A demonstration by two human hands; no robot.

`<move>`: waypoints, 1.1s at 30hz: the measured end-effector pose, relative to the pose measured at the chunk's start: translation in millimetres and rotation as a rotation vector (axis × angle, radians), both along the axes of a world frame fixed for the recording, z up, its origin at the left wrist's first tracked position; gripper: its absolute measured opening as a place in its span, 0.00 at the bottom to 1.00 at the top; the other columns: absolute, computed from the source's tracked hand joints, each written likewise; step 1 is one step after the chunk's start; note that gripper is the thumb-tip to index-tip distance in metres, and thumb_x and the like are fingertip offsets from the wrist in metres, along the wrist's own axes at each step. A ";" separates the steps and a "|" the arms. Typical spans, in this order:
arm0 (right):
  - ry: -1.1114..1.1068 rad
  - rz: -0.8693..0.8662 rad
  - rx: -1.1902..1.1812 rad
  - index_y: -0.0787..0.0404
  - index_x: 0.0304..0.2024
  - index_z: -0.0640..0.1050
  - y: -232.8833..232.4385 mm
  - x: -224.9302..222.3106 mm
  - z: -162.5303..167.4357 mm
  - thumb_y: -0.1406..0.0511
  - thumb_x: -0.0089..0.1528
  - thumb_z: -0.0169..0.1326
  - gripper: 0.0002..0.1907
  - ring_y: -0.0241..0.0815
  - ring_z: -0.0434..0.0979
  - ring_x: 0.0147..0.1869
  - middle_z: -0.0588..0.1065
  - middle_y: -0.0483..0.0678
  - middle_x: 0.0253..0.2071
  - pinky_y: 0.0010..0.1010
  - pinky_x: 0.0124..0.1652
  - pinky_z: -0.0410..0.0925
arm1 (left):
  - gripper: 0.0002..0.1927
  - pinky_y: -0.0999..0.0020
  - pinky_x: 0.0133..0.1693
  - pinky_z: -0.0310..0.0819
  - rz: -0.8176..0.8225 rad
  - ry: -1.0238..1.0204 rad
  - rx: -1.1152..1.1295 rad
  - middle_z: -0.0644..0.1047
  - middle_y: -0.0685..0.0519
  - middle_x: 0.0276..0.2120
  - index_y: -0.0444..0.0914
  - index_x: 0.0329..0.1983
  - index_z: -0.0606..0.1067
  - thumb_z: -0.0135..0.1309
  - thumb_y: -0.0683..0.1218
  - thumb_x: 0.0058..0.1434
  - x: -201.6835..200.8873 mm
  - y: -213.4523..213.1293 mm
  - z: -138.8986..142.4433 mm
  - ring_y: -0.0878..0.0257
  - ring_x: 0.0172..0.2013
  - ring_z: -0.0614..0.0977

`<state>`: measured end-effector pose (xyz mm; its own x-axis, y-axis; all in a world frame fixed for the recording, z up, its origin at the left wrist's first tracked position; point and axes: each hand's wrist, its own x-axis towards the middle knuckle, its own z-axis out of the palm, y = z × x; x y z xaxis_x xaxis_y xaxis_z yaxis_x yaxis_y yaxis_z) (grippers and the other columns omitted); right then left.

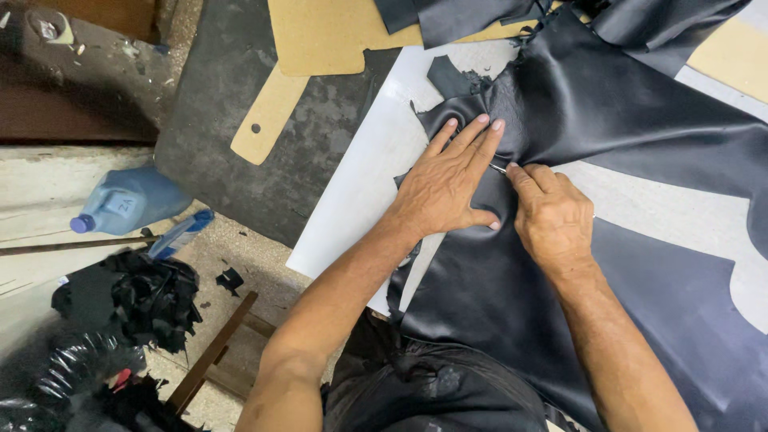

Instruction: The person places a cardboard template on a large sheet of black leather and uses a utility knife to cut the leather along the template edges. After removing the template, the person cuts additional leather pieces using different templates and a straight edge, then sets the cut pieces aside.

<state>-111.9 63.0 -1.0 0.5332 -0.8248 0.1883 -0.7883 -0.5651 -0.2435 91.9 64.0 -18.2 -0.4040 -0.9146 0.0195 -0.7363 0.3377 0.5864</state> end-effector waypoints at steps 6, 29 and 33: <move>0.169 0.034 0.030 0.59 0.51 0.83 2.4 -32.8 21.9 0.75 0.51 0.55 0.24 0.48 0.77 0.39 0.79 0.46 0.44 0.39 0.40 0.73 | 0.70 0.49 0.74 0.40 0.003 -0.022 0.006 0.61 0.42 0.72 0.30 0.75 0.47 0.70 0.68 0.41 -1.6 2.3 0.9 0.51 0.74 0.54; 0.043 -0.219 0.105 0.57 0.61 0.70 101.0 -62.4 -39.2 0.46 0.50 0.57 0.40 0.65 0.55 0.73 0.61 0.62 0.68 0.64 0.65 0.50 | 0.03 0.54 0.33 0.79 0.184 -0.002 -0.311 0.73 0.50 0.36 0.41 0.39 0.72 0.53 0.43 0.64 -32.0 -81.0 -16.7 0.51 0.36 0.82; 0.021 -0.208 0.112 0.56 0.64 0.68 106.7 -61.7 -55.6 0.42 0.52 0.51 0.42 0.64 0.51 0.76 0.57 0.63 0.71 0.65 0.67 0.46 | 0.05 0.48 0.32 0.76 0.249 -0.056 -0.220 0.75 0.46 0.38 0.42 0.43 0.75 0.52 0.42 0.65 -14.4 -113.9 0.1 0.45 0.32 0.82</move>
